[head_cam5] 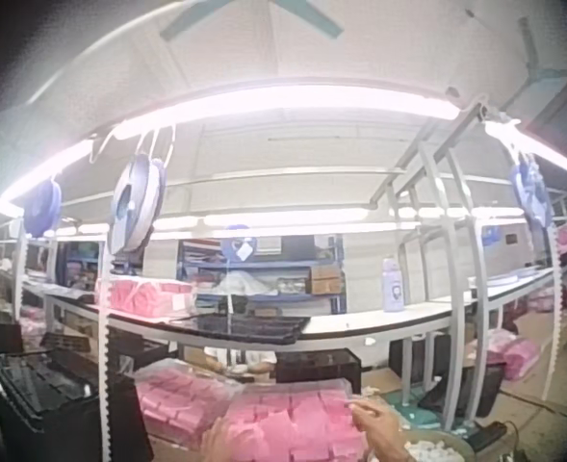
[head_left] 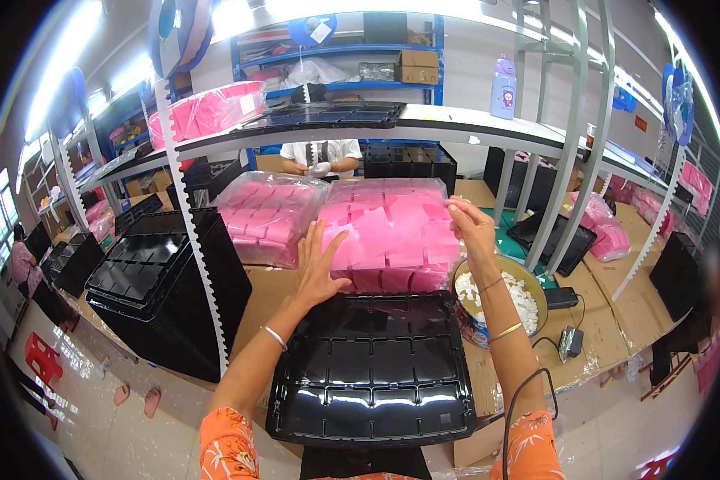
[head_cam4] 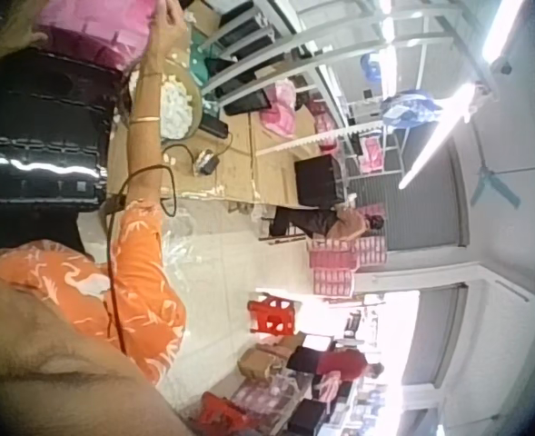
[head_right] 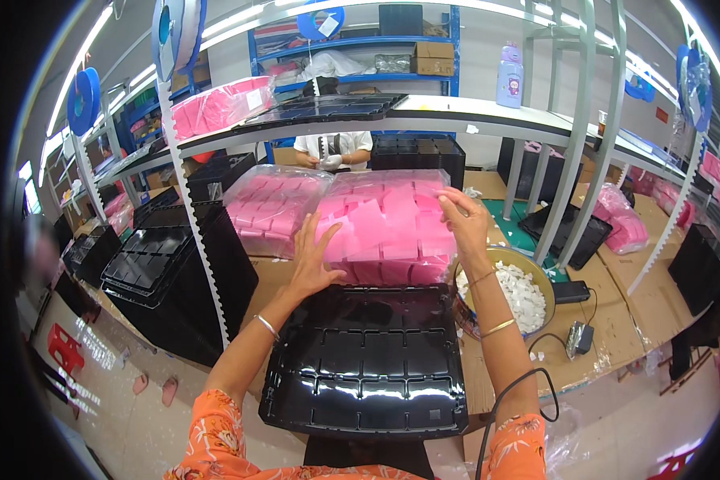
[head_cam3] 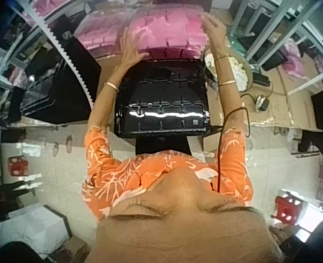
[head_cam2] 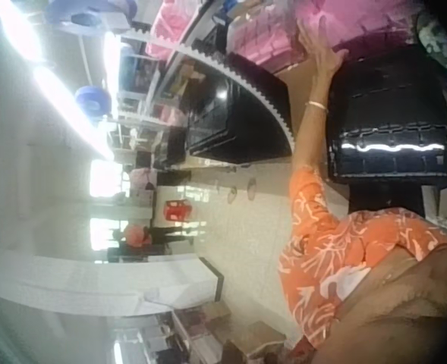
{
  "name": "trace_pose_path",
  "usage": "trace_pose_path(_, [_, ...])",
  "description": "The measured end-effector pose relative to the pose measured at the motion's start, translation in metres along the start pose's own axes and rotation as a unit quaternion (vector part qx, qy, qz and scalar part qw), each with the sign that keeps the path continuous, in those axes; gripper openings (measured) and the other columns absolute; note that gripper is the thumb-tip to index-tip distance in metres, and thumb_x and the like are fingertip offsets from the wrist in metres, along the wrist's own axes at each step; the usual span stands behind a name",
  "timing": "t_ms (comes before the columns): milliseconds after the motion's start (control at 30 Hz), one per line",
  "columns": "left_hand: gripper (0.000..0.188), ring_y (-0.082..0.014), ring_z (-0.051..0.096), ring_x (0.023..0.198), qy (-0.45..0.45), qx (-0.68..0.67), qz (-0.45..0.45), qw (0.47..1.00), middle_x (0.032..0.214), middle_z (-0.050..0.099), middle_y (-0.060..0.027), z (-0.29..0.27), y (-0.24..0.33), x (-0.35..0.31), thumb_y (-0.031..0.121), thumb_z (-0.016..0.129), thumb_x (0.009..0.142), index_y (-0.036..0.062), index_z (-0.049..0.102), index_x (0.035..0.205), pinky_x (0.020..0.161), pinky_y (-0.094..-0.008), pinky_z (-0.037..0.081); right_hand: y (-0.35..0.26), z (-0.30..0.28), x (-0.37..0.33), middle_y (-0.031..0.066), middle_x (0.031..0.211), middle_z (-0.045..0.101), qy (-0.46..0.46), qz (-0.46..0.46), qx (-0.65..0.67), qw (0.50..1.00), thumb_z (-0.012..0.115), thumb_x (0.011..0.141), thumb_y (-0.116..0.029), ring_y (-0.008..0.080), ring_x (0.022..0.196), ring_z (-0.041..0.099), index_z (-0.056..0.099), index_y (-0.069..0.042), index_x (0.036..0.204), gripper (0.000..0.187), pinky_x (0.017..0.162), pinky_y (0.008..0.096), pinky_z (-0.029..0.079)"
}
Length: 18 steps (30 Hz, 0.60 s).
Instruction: The person assembles plastic components by hand, inserting cross-shaped dividers into black plastic trays and then applying white plastic strips to them.
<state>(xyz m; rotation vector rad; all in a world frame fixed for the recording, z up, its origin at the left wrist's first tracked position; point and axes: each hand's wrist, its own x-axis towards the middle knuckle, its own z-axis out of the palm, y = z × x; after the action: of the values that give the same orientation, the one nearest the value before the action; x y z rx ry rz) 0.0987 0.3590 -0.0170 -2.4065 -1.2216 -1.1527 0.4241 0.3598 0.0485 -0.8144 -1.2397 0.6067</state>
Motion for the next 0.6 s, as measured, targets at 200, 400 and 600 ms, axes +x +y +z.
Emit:
trace_pose_path(200, [0.098, -0.0441, 0.019, 0.145, 0.054, 0.018, 0.000, 0.998, 0.157, 0.021, -0.0208, 0.008, -0.009, 0.008, 0.028, 0.090, 0.059, 0.0202, 0.043, 0.145, 0.112, -0.0578, 0.024, -0.011, 0.023, 0.006, 0.0074, 0.110, 0.070, -0.038, 0.054, 0.197, 0.978, 0.065, 0.096, -0.015, 0.0119, 0.093, 0.067, 0.069, -0.001, 0.114, 0.024, 0.076, 0.0215, 0.053])
trace_pose_path(400, [0.095, -0.0446, 0.020, 0.144, 0.052, 0.030, -0.051, 0.997, 0.156, 0.022, -0.0227, 0.009, 0.008, 0.013, 0.028, 0.088, 0.062, 0.0175, 0.043, 0.146, 0.109, -0.0593, 0.027, -0.002, 0.030, 0.016, 0.0138, 0.120, 0.066, -0.054, 0.088, 0.448, 0.888, 0.060, 0.097, -0.011, 0.0209, 0.113, 0.064, 0.062, 0.001, 0.120, 0.026, 0.098, 0.0292, 0.053])
trace_pose_path(600, [0.081, -0.0442, 0.023, 0.143, 0.100, 0.043, -0.055, 0.993, 0.155, 0.023, -0.0235, 0.023, -0.009, 0.018, 0.015, 0.075, 0.070, 0.0183, 0.044, 0.145, 0.109, -0.0587, 0.029, -0.013, 0.043, 0.013, 0.0163, 0.124, 0.064, -0.070, 0.116, 0.512, 0.849, 0.061, 0.097, -0.011, 0.0235, 0.118, 0.061, 0.061, 0.002, 0.120, 0.027, 0.104, 0.0314, 0.050])
